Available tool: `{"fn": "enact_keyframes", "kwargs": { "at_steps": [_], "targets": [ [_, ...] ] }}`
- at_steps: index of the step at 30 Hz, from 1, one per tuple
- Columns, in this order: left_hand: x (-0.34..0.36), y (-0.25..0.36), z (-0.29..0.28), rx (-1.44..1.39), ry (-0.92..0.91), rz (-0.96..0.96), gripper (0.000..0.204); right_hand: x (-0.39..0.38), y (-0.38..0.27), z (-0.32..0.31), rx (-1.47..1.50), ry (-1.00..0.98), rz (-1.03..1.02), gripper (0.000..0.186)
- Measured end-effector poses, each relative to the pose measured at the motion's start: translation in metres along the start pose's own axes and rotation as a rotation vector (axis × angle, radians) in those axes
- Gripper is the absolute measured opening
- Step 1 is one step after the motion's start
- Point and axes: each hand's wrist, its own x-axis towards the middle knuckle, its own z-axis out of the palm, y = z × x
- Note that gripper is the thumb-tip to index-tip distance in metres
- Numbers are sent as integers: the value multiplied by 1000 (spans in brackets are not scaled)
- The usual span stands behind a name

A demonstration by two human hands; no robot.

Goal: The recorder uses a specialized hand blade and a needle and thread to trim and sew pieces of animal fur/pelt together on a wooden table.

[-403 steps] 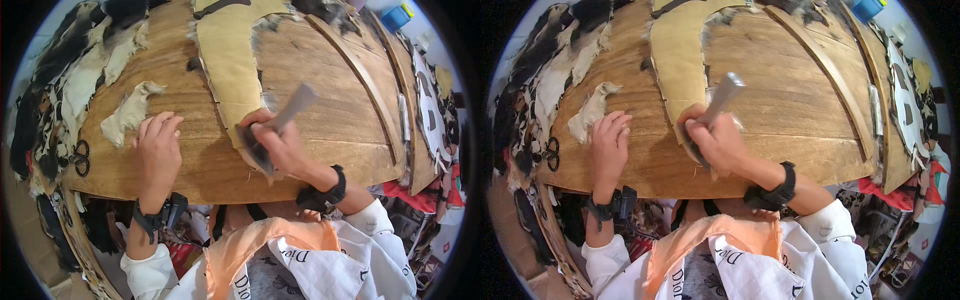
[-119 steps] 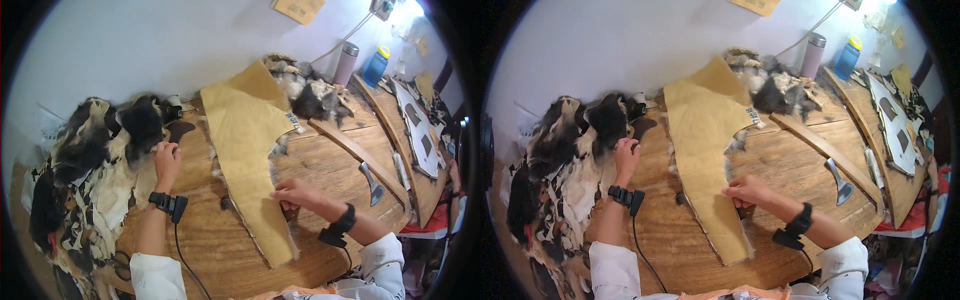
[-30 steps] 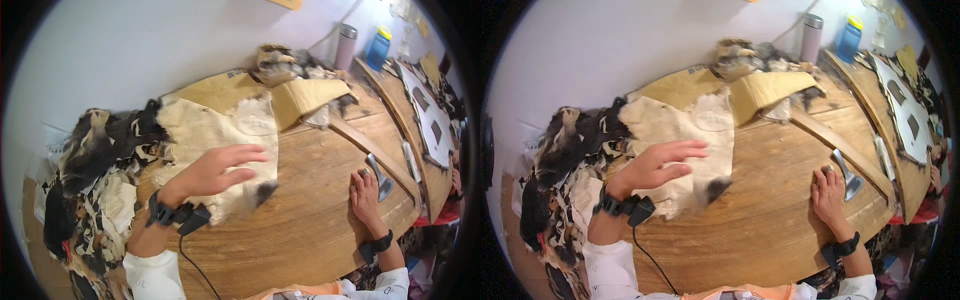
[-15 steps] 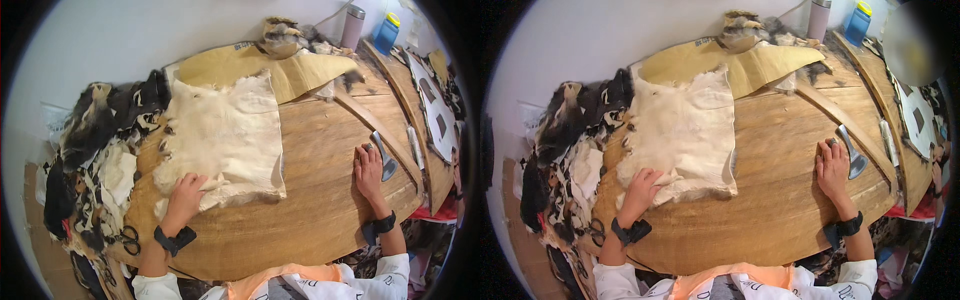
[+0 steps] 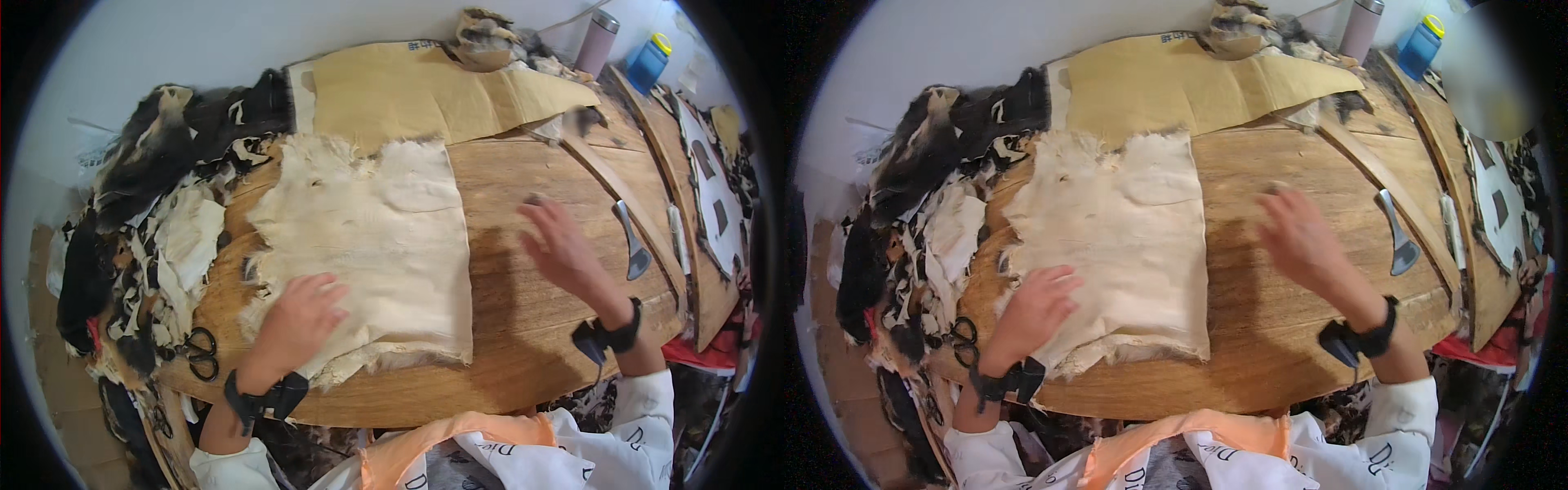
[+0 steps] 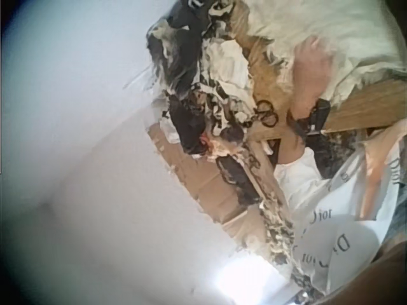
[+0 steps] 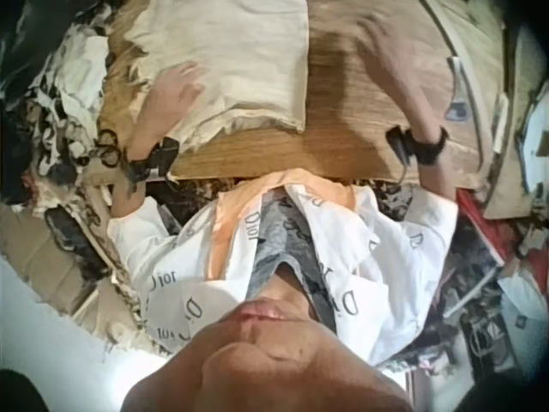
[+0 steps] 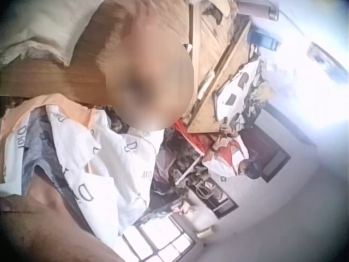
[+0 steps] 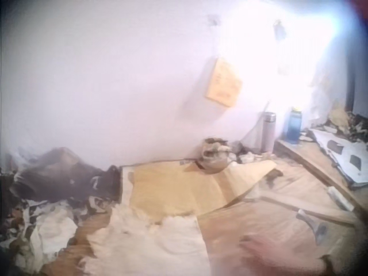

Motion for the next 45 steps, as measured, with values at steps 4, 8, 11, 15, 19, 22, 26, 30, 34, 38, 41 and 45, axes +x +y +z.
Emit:
{"fn": "enact_keyframes", "kwargs": {
  "at_steps": [4,8,11,15,19,22,26,30,34,38,41,45],
  "targets": [
    [-10,34,30,-101,-119,165,18,60,-36,43,134,-103,-242,37],
    [-46,54,42,-26,-196,48,26,85,-25,81,12,-63,-368,48],
    [-65,49,56,185,-86,33,36,92,-13,107,-91,-99,-308,57],
    [-78,40,68,389,60,-43,44,91,-13,118,-28,-128,-264,59],
    [-87,37,66,150,-91,3,49,90,-15,120,-107,-94,-241,58],
    [-97,55,70,-25,-116,-45,47,89,-12,119,-99,-93,-240,58],
    [-89,59,49,-194,-133,-157,37,88,-12,113,-106,-101,-240,58],
    [-63,49,21,-244,-271,-295,22,87,-19,115,-93,-127,-218,58],
    [-81,40,19,12,1,-357,24,86,-14,117,-130,-117,-206,58],
    [-120,47,31,21,-33,-348,28,87,-15,112,-130,-97,-221,55],
    [-118,39,25,-19,-67,-393,26,91,-14,111,-124,-116,-228,56],
    [-75,30,-6,-1,-490,-464,21,92,-17,111,-150,-110,-226,56]
  ]
}}
